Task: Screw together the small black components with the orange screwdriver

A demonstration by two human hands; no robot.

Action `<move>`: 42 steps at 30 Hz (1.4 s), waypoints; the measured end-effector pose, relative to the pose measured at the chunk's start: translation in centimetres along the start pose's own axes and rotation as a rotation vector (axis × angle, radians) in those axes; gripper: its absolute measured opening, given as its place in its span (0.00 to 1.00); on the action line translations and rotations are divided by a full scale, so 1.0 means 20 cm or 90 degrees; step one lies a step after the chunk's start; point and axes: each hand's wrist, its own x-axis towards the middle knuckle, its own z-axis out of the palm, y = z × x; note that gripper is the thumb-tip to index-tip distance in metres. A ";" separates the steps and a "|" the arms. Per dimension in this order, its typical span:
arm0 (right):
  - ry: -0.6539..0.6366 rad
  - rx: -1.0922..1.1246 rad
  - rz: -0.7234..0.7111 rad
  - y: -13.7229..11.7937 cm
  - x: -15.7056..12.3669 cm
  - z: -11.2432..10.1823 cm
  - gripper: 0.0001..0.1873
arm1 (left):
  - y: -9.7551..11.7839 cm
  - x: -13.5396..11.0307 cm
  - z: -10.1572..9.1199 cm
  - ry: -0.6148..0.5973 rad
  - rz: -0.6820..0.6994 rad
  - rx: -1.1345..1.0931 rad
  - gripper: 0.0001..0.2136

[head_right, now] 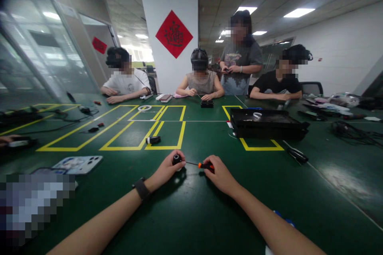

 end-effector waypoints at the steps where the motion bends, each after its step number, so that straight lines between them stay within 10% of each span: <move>1: 0.002 -0.001 0.006 0.00 0.00 0.00 0.08 | 0.00 0.00 0.00 -0.003 0.002 -0.003 0.06; 42: 0.000 -0.012 0.001 -0.02 -0.01 -0.01 0.09 | 0.01 0.00 0.01 -0.011 0.010 -0.003 0.08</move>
